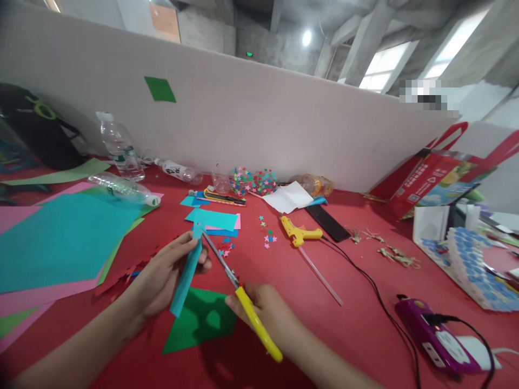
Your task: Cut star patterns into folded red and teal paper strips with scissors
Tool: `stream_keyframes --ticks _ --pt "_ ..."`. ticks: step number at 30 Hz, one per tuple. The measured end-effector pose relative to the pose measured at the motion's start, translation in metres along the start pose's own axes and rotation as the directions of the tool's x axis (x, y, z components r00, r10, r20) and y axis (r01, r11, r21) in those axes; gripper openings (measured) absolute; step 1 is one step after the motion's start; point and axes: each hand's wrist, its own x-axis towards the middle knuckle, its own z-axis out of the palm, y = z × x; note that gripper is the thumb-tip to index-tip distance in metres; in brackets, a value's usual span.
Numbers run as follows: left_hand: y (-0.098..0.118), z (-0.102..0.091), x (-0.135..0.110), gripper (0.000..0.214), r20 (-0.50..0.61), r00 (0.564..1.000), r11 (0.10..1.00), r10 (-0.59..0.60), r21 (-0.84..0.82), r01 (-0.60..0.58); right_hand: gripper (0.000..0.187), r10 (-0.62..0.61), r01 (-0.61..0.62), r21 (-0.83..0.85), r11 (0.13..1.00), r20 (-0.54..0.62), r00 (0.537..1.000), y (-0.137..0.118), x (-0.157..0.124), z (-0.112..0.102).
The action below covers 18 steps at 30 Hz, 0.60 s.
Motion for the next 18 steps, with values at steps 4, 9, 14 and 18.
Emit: stream_keyframes --ticks 4,9,14,18 --pt "0.001 0.001 0.0 0.008 0.022 0.994 0.994 -0.104 -0.036 0.104 0.045 -0.056 0.054 -0.067 0.996 -0.025 0.998 -0.006 0.0 -0.002" --pt "-0.002 -0.001 0.004 0.015 0.01 0.999 0.991 0.047 0.128 -0.048 0.047 -0.019 0.019 -0.026 0.999 0.005 1.0 -0.009 0.0 -0.007" --pt "-0.001 -0.004 0.007 0.02 -0.035 0.984 0.928 0.175 0.34 -0.153 0.051 0.066 -0.078 0.109 0.991 0.11 0.992 -0.005 -0.001 -0.014" --pt "0.005 -0.006 0.006 0.02 -0.02 0.977 0.879 0.212 0.442 -0.182 0.052 0.026 -0.053 0.15 0.987 0.174 0.984 -0.005 -0.002 -0.018"
